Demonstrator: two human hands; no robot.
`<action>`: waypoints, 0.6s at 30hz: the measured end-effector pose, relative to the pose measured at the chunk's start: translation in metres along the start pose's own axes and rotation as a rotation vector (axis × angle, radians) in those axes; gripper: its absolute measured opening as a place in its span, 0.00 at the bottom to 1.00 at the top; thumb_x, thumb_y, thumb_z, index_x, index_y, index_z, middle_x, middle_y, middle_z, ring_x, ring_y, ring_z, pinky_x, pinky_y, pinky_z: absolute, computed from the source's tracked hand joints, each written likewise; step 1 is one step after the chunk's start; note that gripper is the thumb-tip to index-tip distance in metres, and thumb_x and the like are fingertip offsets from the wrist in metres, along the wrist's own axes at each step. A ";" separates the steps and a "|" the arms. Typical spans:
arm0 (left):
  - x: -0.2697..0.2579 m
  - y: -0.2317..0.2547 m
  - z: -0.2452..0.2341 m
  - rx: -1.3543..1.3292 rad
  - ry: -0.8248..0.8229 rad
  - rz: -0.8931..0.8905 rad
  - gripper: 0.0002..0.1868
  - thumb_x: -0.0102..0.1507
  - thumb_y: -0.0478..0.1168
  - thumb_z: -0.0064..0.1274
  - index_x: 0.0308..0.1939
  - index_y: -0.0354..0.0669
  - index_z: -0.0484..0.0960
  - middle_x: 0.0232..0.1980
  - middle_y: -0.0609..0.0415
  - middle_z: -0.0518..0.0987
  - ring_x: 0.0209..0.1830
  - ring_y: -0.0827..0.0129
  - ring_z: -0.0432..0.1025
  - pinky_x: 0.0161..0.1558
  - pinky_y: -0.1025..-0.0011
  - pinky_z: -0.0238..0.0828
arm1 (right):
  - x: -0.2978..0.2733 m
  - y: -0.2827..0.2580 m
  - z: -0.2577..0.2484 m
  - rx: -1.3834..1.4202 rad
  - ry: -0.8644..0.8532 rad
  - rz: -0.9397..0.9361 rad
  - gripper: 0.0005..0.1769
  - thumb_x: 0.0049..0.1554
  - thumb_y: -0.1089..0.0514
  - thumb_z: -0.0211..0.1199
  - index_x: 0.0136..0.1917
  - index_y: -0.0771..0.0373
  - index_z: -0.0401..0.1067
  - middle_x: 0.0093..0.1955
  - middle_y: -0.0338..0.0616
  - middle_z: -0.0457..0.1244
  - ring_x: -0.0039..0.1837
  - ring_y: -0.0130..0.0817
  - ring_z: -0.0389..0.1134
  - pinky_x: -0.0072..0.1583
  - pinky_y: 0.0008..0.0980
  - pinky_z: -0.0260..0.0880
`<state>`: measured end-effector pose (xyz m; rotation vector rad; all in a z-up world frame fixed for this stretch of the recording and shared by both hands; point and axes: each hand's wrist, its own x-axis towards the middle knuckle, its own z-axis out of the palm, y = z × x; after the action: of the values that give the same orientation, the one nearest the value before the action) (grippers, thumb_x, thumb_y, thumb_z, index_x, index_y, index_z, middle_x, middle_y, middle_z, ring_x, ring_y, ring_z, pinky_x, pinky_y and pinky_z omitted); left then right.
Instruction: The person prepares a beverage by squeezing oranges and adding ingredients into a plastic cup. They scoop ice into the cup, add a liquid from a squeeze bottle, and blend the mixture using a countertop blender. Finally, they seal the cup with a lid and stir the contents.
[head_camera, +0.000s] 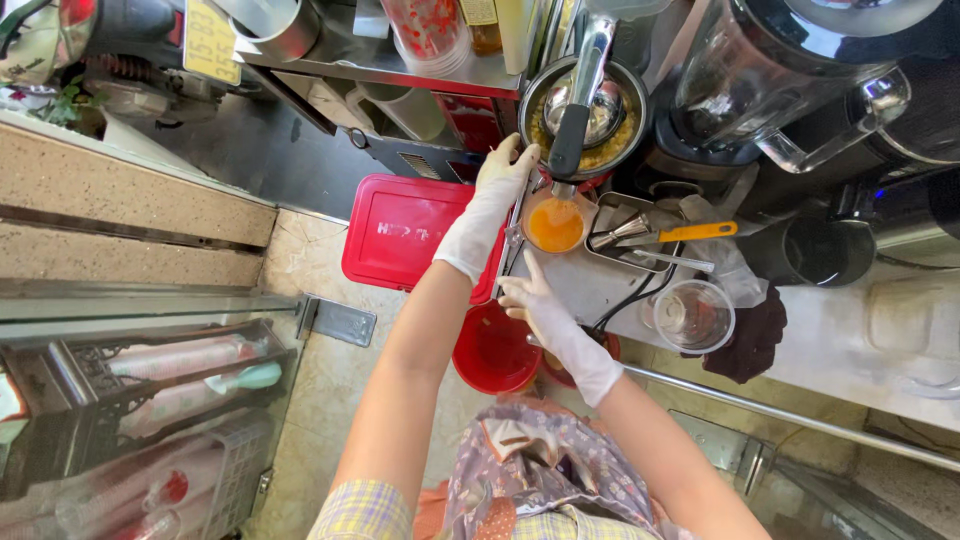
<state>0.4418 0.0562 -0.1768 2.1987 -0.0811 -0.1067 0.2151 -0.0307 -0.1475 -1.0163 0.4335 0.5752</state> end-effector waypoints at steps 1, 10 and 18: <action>0.001 -0.001 0.005 -0.140 -0.047 -0.051 0.32 0.65 0.58 0.56 0.66 0.43 0.76 0.54 0.42 0.84 0.53 0.58 0.78 0.56 0.65 0.73 | 0.019 0.003 0.007 0.027 0.033 -0.015 0.53 0.60 0.54 0.59 0.84 0.46 0.26 0.65 0.44 0.65 0.53 0.31 0.68 0.55 0.32 0.70; -0.017 0.013 0.001 -0.482 -0.121 -0.183 0.32 0.64 0.52 0.56 0.70 0.47 0.73 0.51 0.47 0.85 0.48 0.70 0.78 0.52 0.72 0.74 | 0.094 0.031 0.019 0.108 0.236 -0.181 0.32 0.62 0.53 0.59 0.77 0.53 0.55 0.61 0.35 0.66 0.50 0.23 0.68 0.48 0.27 0.69; -0.039 0.015 0.000 -0.479 -0.104 -0.151 0.33 0.65 0.50 0.54 0.74 0.49 0.69 0.53 0.49 0.84 0.49 0.69 0.78 0.54 0.72 0.72 | 0.036 0.047 -0.015 -0.266 0.426 -0.107 0.21 0.59 0.45 0.66 0.60 0.59 0.72 0.43 0.34 0.64 0.38 0.25 0.60 0.42 0.29 0.65</action>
<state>0.4031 0.0513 -0.1627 1.7179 0.0497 -0.2941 0.2117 -0.0159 -0.2065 -1.4166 0.6848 0.3213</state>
